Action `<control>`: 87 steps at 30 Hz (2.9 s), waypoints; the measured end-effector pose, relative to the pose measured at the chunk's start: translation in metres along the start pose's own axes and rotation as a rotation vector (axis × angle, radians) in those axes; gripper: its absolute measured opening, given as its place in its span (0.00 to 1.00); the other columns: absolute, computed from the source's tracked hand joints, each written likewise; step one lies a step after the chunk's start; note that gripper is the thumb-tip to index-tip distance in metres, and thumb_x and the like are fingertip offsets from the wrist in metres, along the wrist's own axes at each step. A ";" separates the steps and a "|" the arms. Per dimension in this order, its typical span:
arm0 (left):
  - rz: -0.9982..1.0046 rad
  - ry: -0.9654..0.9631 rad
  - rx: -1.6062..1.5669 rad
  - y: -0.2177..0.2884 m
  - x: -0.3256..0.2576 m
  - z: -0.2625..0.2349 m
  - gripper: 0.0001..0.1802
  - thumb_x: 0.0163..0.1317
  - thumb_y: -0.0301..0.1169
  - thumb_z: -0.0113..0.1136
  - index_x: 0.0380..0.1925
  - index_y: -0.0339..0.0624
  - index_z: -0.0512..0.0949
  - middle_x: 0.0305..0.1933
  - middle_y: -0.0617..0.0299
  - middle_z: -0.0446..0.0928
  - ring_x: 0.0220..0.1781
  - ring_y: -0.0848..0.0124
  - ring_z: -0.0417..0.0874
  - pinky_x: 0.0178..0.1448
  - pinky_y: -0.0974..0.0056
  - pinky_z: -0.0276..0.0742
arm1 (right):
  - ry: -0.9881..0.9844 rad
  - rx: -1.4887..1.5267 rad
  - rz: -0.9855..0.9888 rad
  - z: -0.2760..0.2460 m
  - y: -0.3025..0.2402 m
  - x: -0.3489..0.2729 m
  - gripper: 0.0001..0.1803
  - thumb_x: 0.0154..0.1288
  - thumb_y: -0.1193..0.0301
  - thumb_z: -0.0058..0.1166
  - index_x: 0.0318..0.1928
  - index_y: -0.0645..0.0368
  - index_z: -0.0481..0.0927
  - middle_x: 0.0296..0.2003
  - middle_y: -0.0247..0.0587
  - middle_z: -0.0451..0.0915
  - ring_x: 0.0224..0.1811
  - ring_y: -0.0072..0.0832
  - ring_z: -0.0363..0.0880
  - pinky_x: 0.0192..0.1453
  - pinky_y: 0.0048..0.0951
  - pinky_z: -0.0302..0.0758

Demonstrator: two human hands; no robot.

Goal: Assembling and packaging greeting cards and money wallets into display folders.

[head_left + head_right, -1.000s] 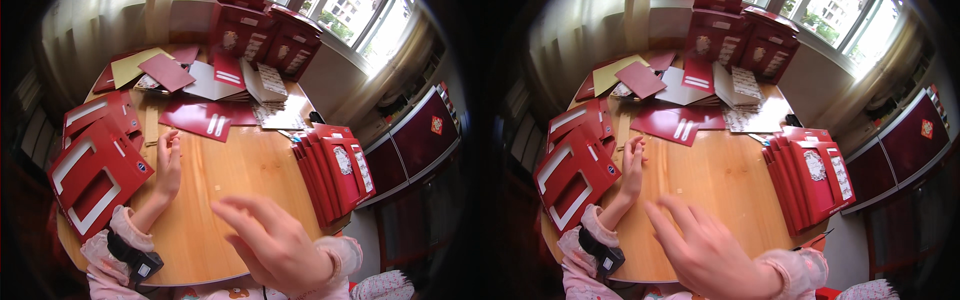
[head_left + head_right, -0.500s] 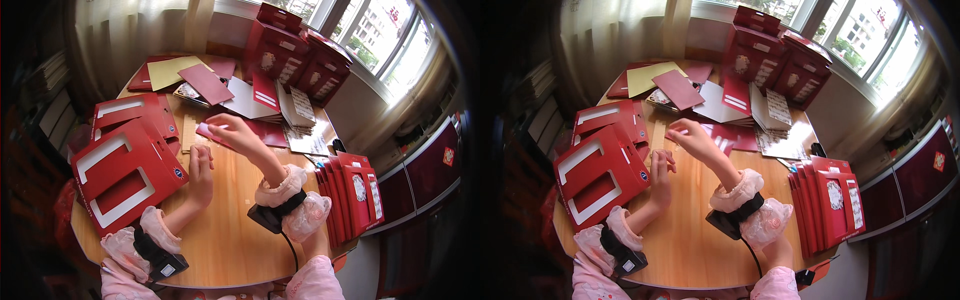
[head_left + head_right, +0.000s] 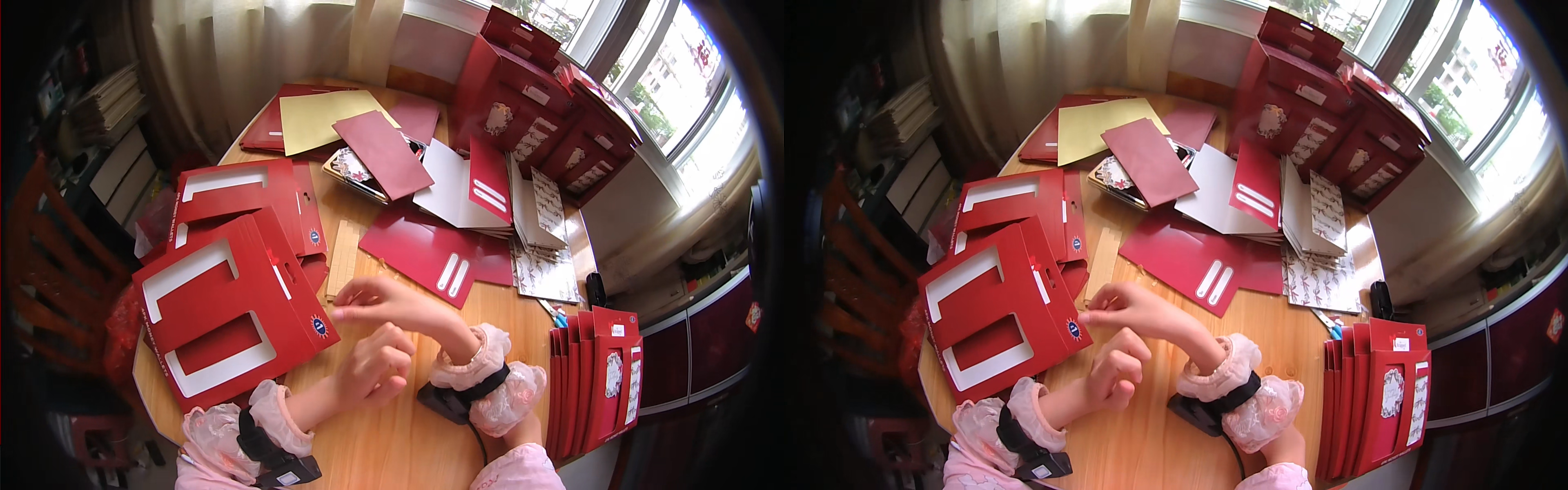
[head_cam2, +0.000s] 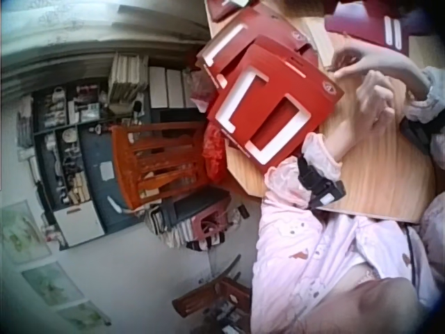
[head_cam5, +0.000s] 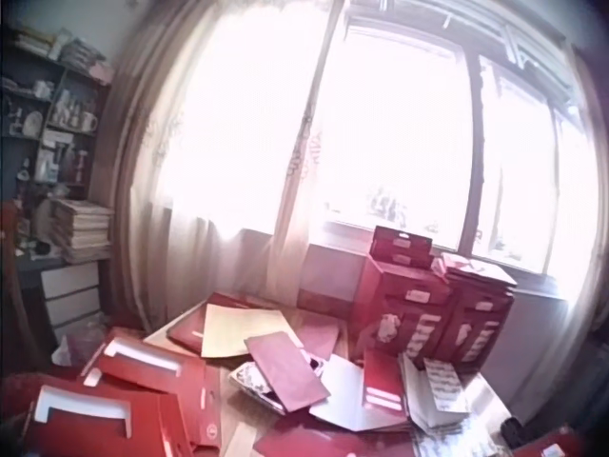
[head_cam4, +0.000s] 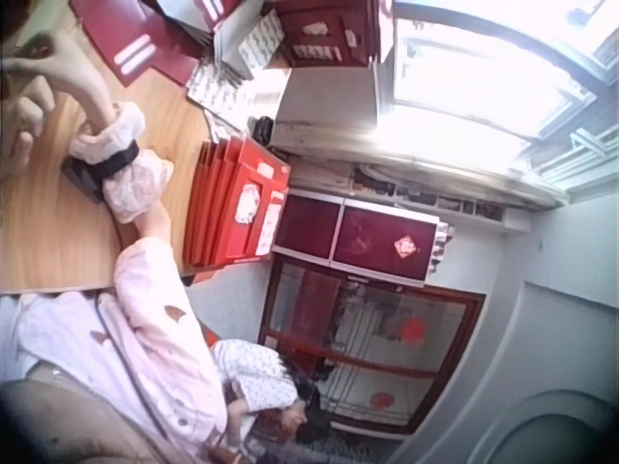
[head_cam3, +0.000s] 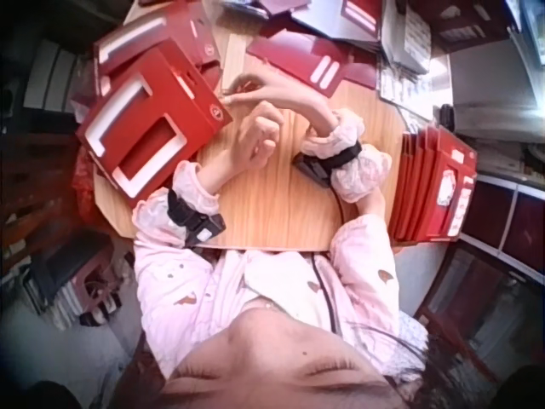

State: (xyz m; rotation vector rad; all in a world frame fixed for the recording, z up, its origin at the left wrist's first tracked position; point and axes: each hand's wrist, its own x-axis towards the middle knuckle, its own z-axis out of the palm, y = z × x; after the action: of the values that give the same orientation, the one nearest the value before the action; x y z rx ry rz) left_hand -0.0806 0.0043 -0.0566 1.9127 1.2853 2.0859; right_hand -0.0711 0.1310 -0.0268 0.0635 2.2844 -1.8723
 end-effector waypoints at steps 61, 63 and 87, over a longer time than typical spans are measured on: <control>-0.544 -0.440 0.797 0.025 0.015 0.004 0.37 0.48 0.40 0.62 0.52 0.29 0.58 0.44 0.46 0.62 0.51 0.53 0.65 0.55 0.57 0.63 | 1.086 -0.350 -0.162 -0.074 0.076 -0.100 0.09 0.61 0.76 0.42 0.32 0.67 0.76 0.27 0.49 0.78 0.31 0.33 0.78 0.36 0.28 0.72; -0.560 -0.468 0.796 0.025 0.012 0.006 0.38 0.47 0.39 0.61 0.53 0.28 0.57 0.44 0.46 0.62 0.50 0.53 0.65 0.53 0.57 0.64 | 1.088 -0.335 -0.139 -0.067 0.069 -0.104 0.09 0.63 0.77 0.41 0.33 0.68 0.76 0.29 0.43 0.79 0.32 0.26 0.77 0.39 0.24 0.71; -0.589 -0.238 0.776 0.020 0.025 0.005 0.13 0.56 0.32 0.55 0.36 0.35 0.68 0.41 0.49 0.66 0.33 0.58 0.74 0.39 0.60 0.71 | 1.029 -0.837 -0.151 -0.067 0.076 -0.111 0.27 0.47 0.52 0.61 0.44 0.55 0.72 0.41 0.39 0.69 0.47 0.37 0.64 0.50 0.38 0.60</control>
State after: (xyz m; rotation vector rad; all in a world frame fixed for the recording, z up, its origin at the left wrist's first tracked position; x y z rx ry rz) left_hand -0.0728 0.0072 -0.0249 1.5658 2.4286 1.1148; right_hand 0.0411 0.2213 -0.0690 0.9202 3.6177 -0.7808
